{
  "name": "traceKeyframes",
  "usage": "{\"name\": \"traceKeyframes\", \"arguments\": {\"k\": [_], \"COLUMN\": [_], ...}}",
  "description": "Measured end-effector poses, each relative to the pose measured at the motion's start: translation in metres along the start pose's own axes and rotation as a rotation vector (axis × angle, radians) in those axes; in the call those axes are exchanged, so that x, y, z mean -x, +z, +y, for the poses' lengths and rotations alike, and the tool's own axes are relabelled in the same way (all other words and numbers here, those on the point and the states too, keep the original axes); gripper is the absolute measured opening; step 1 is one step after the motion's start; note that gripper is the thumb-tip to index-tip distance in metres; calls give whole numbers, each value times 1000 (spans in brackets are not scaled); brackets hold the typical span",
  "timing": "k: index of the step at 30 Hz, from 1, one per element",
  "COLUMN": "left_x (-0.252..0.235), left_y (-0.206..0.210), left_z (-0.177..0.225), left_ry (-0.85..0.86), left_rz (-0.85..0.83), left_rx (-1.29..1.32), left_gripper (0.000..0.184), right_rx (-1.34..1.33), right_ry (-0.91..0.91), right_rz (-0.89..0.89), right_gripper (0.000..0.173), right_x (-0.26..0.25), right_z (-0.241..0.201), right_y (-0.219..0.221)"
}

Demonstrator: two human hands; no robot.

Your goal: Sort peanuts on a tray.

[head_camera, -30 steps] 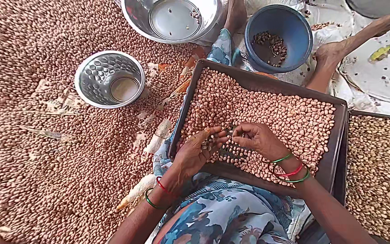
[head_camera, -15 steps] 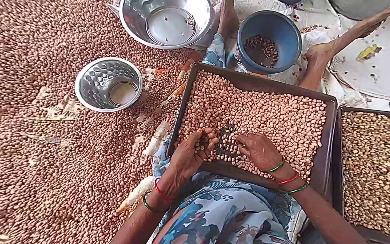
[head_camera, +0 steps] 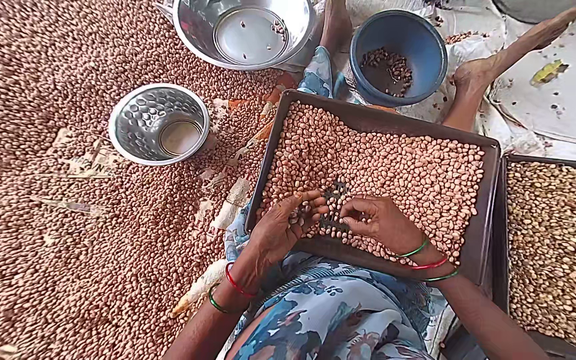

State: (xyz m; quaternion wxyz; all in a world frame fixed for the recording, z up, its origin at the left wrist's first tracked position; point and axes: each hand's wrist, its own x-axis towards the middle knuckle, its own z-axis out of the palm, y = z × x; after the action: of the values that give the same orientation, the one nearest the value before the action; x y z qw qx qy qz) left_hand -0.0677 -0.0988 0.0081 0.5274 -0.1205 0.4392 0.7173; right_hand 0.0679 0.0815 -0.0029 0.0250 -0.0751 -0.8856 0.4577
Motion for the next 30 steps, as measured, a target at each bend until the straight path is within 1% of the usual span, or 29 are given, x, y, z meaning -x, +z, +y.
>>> {"name": "traceKeyframes", "arguments": {"k": [1,2,3,5,8,9,10,11,13,15,17,20,22,24,25,26,28,30], "left_x": [-1,-1,-1,1,1,1,1,0,-1,-2,-5,-6,-5,-4,-3,-2,-2,-4], "left_y": [0,1,3,6,5,1,-4,-9,-19,-26,-30,-29,-24,-17,-15,-14,-17,-24], "left_z": [-4,-9,-14,-21,-20,-17,-12,-8,-1,8,15,19,19,17,17,16,15,17], "left_ry": [-48,-94,-132,-179,-176,-155,-128,-90,2,96,165,221,256,274,276,274,270,281], "left_rz": [-26,-49,-65,-96,-111,-133,-146,-158,-192,-222,-254,-240,-210,-202,-197,-194,-210,-229], "left_rx": [-4,4,17,53,173,211,243,270,321,373,459,532,484,467,471,485,526,517], "left_gripper": [39,38,39,43,46,46,46,46,42,35,31,34,35,36,35,34,34,33], "right_rx": [-189,-318,-341,-166,207,330,448,547,700,775,755,580,480,370,321,267,208,241], "right_ry": [-2,10,26,24,-67,-81,-68,-1,157,201,148,14,27,119,148,155,27,-103], "right_rz": [-15,-50,-83,-162,-295,-277,-221,-160,32,193,231,224,273,313,324,294,180,20], "right_gripper": [16,18,17,16,16,13,10,9,15,15,17,28,38,44,44,43,35,22], "right_x": [-1,-1,0,5,26,34,42,47,52,48,33,-14,-61,-96,-104,-104,-90,-73], "right_z": [-7,-12,-13,-4,18,24,29,30,33,33,27,27,46,56,51,43,29,24], "right_y": [-6,-11,-14,-11,7,11,9,1,-26,-52,-67,-58,-37,-10,5,19,42,42]}}
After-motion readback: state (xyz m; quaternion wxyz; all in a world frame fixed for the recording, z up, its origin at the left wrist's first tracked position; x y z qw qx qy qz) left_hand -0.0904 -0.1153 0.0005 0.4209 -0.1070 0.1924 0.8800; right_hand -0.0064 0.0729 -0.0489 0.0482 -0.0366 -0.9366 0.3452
